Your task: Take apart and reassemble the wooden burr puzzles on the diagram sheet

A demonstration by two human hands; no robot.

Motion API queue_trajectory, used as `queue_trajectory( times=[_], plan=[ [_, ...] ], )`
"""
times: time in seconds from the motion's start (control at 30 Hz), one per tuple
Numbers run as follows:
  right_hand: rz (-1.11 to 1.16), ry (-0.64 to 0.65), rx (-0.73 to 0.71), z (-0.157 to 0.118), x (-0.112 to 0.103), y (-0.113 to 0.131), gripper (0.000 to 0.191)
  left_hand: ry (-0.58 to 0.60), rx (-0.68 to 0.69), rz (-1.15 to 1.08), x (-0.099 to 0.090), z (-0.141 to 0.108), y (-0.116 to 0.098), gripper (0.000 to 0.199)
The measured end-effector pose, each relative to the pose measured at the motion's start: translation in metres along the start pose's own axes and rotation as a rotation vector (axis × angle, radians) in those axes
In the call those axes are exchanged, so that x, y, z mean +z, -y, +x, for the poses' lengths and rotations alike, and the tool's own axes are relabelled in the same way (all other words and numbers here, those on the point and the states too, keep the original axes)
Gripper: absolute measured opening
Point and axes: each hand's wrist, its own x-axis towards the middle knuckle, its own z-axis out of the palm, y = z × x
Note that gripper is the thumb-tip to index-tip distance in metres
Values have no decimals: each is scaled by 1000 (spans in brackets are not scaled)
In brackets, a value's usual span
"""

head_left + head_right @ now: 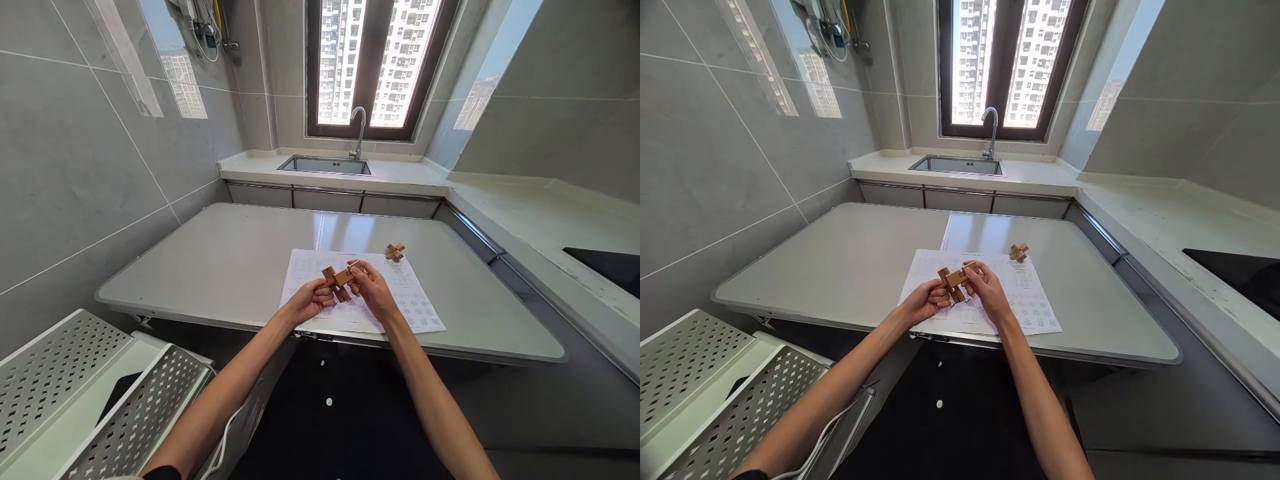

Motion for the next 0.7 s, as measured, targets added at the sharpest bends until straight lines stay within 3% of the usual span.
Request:
queue_trajectory(
  times=[0.43,0.7],
  plan=[
    [69,86,160,2,-2,-11,42,33,-53,-55,2,-2,0,20],
    [97,57,226,5,3,-28,34,15,35,-9,11,-3,-2,13]
  ],
)
